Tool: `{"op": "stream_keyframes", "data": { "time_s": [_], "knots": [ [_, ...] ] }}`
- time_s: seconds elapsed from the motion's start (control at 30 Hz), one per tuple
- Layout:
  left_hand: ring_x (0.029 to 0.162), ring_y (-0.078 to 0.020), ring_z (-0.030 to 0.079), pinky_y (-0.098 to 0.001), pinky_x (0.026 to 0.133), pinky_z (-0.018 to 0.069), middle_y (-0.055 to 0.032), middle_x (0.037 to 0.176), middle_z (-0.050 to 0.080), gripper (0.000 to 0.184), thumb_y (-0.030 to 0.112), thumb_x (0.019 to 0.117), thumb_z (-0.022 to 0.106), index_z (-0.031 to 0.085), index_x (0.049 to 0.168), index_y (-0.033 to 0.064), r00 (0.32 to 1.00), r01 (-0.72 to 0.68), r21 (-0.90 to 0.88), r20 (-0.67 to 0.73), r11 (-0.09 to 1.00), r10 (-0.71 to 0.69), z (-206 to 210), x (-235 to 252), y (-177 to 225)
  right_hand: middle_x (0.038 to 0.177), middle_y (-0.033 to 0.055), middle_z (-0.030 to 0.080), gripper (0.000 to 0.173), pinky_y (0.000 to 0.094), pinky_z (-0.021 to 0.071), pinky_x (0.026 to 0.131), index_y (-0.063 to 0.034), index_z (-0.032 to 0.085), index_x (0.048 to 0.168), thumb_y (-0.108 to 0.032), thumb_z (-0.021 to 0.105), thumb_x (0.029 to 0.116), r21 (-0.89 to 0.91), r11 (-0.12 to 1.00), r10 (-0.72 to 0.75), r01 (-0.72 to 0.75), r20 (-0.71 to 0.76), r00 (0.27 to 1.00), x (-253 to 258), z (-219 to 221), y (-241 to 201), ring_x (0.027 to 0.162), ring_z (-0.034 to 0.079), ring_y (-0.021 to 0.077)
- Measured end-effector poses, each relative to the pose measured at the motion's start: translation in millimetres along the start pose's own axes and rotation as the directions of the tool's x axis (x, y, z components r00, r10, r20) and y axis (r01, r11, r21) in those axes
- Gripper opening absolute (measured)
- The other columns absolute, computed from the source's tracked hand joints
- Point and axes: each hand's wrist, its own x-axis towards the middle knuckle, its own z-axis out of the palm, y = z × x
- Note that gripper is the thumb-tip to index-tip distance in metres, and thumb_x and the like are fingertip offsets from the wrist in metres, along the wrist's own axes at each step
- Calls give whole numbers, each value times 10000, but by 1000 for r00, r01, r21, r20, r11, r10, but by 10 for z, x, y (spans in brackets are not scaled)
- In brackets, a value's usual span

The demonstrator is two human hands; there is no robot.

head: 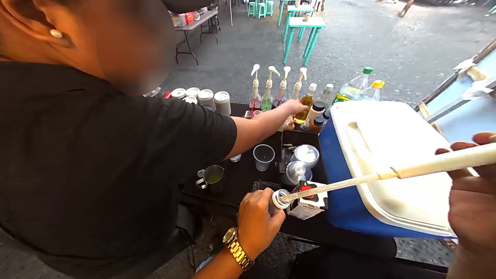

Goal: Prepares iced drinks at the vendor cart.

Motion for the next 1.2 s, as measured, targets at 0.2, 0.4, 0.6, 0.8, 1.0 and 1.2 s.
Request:
{"op": "stream_keyframes", "data": {
  "time_s": [0.2, 0.4, 0.6, 0.8, 1.0, 1.2],
  "knots": [
    [801, -121, 706, -374, 784, 580, 15, 809, 721, 175, 250, 832, 699, 728, 940, 116, 998, 62, -19, -22, 998, -62, -21, -23, -32, 1271, -3, 648, 311, 433, 579, 974, -197, 539, 1364, -212, 454, 1065, 49, 998, 39, -42, 64, 997, 32, 187, 104, 1119, 679, 208],
    [814, -107, 697, -368, 799, 570, 26, 820, 719, 183, 267, 854, 689, 730, 959, 123, 990, 128, -52, -49, 990, -131, -86, -21, -97, 1271, 46, 661, 309, 419, 551, 1028, -114, 550, 1334, -229, 566, 1048, 55, 996, -76, 71, 88, 993, 80, 276, 194, 1140, 675, 234],
    [809, -92, 691, -348, 785, 572, 41, 812, 712, 164, 259, 848, 692, 730, 947, 134, 984, 144, -34, -103, 989, -147, -154, -53, -134, 1256, 31, 664, 309, 400, 554, 1022, -124, 542, 1334, -244, 567, 1050, 51, 997, -62, 58, 93, 994, 103, 415, 226, 1130, 677, 220],
    [824, -78, 692, -346, 799, 578, 54, 830, 720, 165, 263, 846, 695, 738, 952, 144, 978, 158, -61, -127, 986, -165, -198, -64, -157, 1143, 6, 702, 232, 420, 585, 967, -134, 578, 1272, -198, 495, 1065, 17, 1000, 15, -16, 17, 1000, 108, 474, 407, 1070, 701, 207],
    [861, -68, 695, -350, 834, 572, 66, 872, 734, 181, 280, 866, 691, 750, 985, 157, 970, 202, -64, -123, 977, -208, -253, -45, -170, 1090, -11, 717, 217, 418, 576, 980, -146, 609, 1222, -242, 486, 1072, 48, 995, 87, -85, -30, 996, 69, 553, 548, 1065, 703, 191],
    [841, -67, 692, -345, 816, 578, 63, 865, 730, 198, 283, 866, 686, 749, 997, 149, 943, 268, -130, -165, 954, -288, -334, -18, -296, 993, -18, 731, 170, 402, 607, 921, -146, 619, 1110, -184, 458, 1074, 105, 971, 223, -214, -85, 971, 34, 955, 657, 991, 726, 172]
  ]
}}
